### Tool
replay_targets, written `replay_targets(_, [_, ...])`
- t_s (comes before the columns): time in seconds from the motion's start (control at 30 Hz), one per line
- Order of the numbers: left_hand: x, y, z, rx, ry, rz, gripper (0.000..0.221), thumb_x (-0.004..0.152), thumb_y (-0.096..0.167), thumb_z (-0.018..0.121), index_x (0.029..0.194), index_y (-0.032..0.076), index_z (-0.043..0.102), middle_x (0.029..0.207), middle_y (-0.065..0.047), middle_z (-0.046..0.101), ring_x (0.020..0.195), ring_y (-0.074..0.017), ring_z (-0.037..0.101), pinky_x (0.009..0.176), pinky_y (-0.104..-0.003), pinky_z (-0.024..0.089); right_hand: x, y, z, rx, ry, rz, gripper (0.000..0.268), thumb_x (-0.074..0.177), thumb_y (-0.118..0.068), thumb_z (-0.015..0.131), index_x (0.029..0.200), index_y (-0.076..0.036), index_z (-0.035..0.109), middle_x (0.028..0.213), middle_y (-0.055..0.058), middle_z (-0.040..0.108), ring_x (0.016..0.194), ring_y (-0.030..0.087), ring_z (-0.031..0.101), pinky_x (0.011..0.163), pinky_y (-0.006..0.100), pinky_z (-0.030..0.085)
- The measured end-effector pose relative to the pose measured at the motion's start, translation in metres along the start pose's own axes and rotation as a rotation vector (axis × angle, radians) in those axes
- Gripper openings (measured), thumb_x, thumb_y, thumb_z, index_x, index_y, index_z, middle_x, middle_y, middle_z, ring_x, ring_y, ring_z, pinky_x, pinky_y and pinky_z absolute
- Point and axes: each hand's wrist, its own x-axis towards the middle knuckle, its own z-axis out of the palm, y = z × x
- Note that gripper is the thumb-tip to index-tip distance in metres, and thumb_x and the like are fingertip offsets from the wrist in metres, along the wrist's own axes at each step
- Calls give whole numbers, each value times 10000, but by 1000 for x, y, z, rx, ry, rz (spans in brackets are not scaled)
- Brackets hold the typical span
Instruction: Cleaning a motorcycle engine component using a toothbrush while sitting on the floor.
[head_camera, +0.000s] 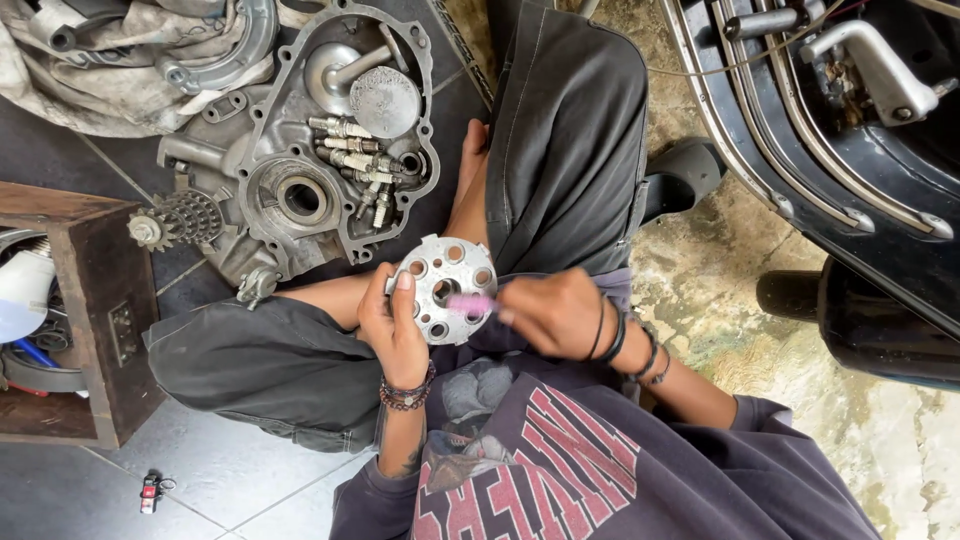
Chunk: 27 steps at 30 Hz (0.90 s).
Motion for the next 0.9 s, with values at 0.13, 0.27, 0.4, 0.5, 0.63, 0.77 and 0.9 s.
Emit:
replay_targets(0.13, [-1,-14,-9,43,-3,-6,342,1070,188,515,746,90,466,593,27,359,627,-49,375,587,-236,384,-9,-2,10,93,-90,-103,203,1050,-256,446,972,-154,602,683,26,534,510,280,636,487,384,519])
replay_targets(0.27, [-2,-1,-7,-51,-27,-33,341,1057,191,530,733,91,503,576,38,346,598,-39,353,567,-220,371,3,6,-12,-4,19,27,203,1056,-271,453,921,-179,573,642,-34,485,474,230,614,466,307,502])
replay_targets(0.4, [1,-4,-7,-32,0,-19,355,1043,179,541,706,105,462,580,46,333,622,-44,348,579,-222,365,-8,-4,9,31,-37,-75,206,1053,-271,460,960,-151,599,710,33,559,507,263,648,486,383,522])
replay_targets(0.5, [-2,-9,-10,-38,47,-46,366,1056,160,518,699,124,440,585,71,327,622,-27,322,586,-199,355,-12,8,6,-28,-91,-72,202,1022,-254,459,1084,-166,630,738,18,575,510,272,652,489,396,523])
replay_targets(0.63, [-2,-11,-11,-75,88,-36,369,1056,154,514,698,127,427,590,77,321,619,-29,314,582,-199,348,-6,-2,1,-57,-57,-88,205,1040,-297,441,1030,-186,613,709,-16,528,473,242,621,466,351,504])
replay_targets(0.77, [4,4,-12,-94,112,-39,389,1065,159,489,684,134,417,587,78,308,609,-9,288,569,-175,325,-19,5,18,-25,-79,-183,245,1050,-308,406,1037,-201,626,746,-11,545,479,225,619,480,342,505])
replay_targets(0.9, [4,7,-12,-233,120,-67,384,1061,176,511,688,145,422,596,84,275,579,-14,248,551,-168,311,-10,21,-22,49,106,-4,267,1016,-357,515,861,-189,653,583,-5,485,448,283,606,449,370,484])
